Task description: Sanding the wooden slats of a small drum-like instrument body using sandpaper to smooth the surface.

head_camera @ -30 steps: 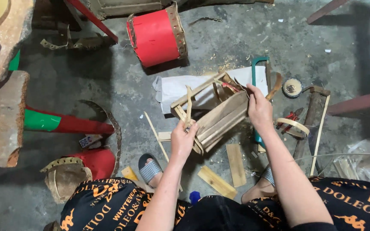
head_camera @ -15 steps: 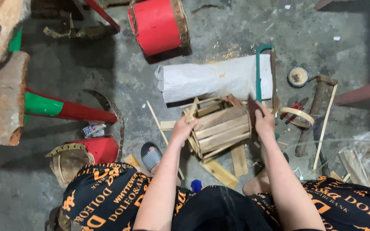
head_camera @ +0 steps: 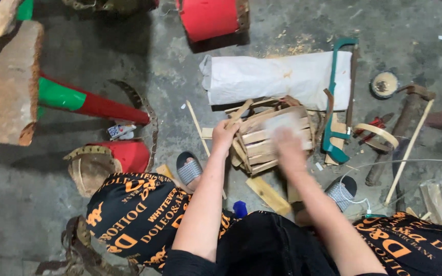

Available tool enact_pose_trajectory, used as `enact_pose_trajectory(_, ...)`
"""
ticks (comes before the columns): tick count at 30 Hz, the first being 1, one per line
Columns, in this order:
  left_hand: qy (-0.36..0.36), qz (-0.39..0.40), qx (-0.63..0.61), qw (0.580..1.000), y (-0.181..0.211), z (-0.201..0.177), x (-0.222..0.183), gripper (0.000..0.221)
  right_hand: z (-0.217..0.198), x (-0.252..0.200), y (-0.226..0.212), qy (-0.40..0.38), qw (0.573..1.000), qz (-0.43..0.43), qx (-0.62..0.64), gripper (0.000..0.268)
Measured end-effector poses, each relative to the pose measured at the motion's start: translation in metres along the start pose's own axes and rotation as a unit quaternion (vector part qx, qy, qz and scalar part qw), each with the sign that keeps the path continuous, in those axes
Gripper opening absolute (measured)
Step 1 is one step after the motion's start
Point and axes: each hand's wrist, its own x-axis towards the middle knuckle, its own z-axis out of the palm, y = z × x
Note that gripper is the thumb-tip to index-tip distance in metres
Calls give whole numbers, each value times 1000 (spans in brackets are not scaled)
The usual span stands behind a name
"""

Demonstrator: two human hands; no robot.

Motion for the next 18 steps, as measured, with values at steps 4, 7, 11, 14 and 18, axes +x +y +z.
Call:
enact_pose_trajectory(4, 4, 3, -12, 1000, -16, 8, 5, 52, -13, -16, 5, 36, 998, 23, 48, 78)
enact_pose_trajectory(7, 20, 22, -15, 999, -18, 11, 3, 48, -14, -25, -28, 11, 997, -51, 50, 87)
enact_pose_trajectory(11, 38, 110, 79, 990, 46, 7, -64, 58, -3, -18, -14, -6, 999, -34, 31, 96)
enact_pose_trajectory(14, -10, 183, 75, 980, 102, -3, -120, 64, 2, -16, -8, 23, 997, -17, 76, 83)
enact_pose_trajectory(18, -97, 432, -98, 891, 166, -60, -194, 41, 2, -16, -11, 77, 993, -38, 77, 73)
